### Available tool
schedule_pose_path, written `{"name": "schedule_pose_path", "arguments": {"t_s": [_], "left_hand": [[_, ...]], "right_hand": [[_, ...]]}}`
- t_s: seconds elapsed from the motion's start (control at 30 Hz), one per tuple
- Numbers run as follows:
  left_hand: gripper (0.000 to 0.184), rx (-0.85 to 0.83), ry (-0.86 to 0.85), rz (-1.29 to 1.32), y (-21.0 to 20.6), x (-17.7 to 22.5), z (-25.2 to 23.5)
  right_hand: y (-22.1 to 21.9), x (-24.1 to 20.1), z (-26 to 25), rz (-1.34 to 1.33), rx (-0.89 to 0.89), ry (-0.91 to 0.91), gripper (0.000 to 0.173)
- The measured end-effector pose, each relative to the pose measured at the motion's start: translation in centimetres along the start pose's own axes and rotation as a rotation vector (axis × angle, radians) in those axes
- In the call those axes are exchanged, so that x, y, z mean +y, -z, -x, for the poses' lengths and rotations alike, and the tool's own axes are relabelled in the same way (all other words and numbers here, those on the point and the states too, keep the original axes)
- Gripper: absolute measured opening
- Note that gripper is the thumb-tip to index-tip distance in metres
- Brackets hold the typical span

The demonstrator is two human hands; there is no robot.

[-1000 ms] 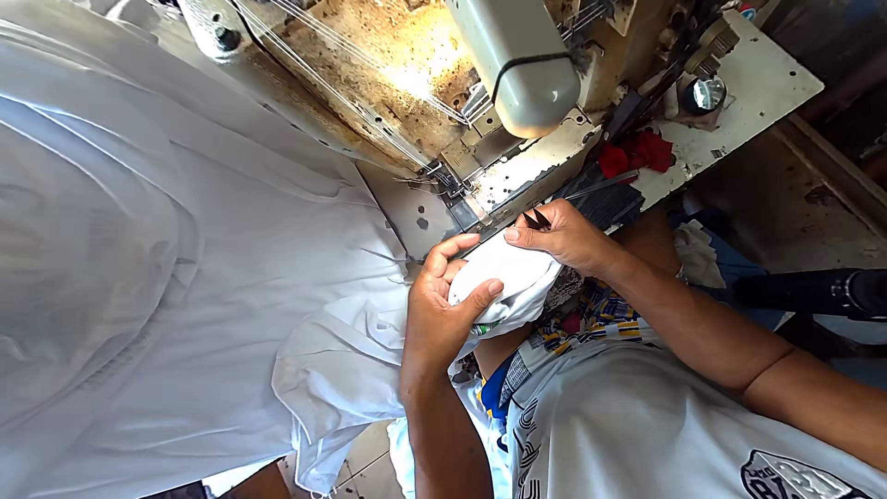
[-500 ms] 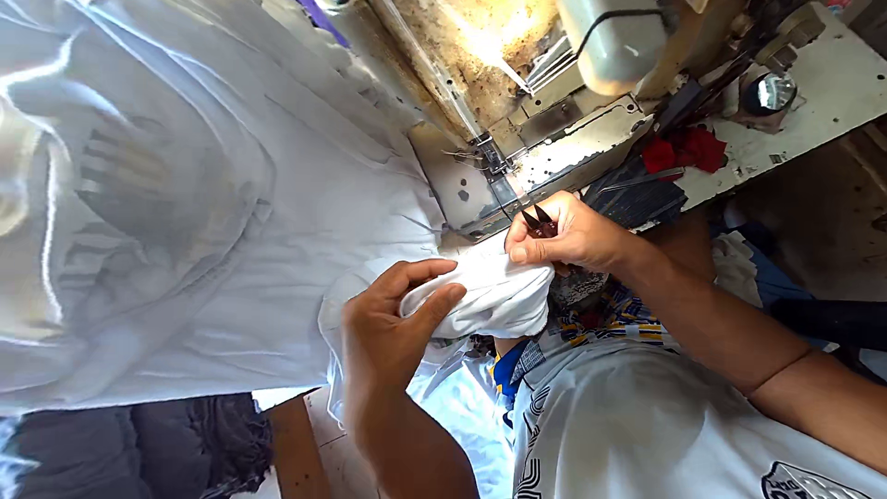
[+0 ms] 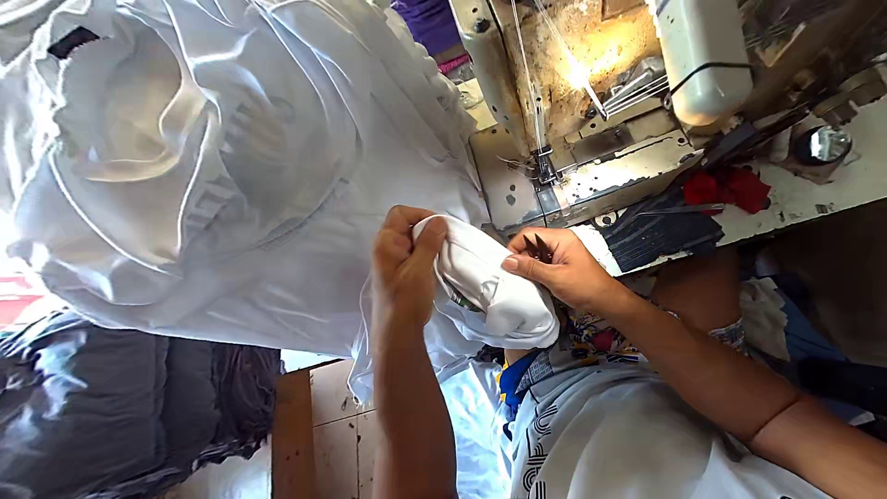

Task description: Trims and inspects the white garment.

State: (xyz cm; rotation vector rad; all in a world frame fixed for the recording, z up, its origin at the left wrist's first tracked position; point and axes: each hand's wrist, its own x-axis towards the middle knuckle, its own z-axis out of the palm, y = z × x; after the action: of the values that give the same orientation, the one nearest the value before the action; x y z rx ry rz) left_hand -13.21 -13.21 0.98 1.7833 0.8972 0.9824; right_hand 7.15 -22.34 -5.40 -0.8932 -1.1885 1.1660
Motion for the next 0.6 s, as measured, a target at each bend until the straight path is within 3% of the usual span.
{"name": "schedule_pose_path", "arguments": {"t_s": [0.2, 0.33, 0.6], "left_hand": [[0.013, -0.110, 0.040, -0.151, -3.8, -1.9, -3.8], [0.012, -0.169, 0.018, -0.227, -4.8, -2.3, -5.3], [0.013, -0.122, -0.061, -0.388, -5.5, -2.6, -6.5]], "right_hand": [[3.3, 0.8, 1.7, 0.069, 0.231, -0.086, 0.011], [4.2, 1.2, 2.1, 0.055, 0.278, -0.080, 0.011], [4.5, 2.1, 1.7, 0.055, 0.333, -0.065, 0.011]]}}
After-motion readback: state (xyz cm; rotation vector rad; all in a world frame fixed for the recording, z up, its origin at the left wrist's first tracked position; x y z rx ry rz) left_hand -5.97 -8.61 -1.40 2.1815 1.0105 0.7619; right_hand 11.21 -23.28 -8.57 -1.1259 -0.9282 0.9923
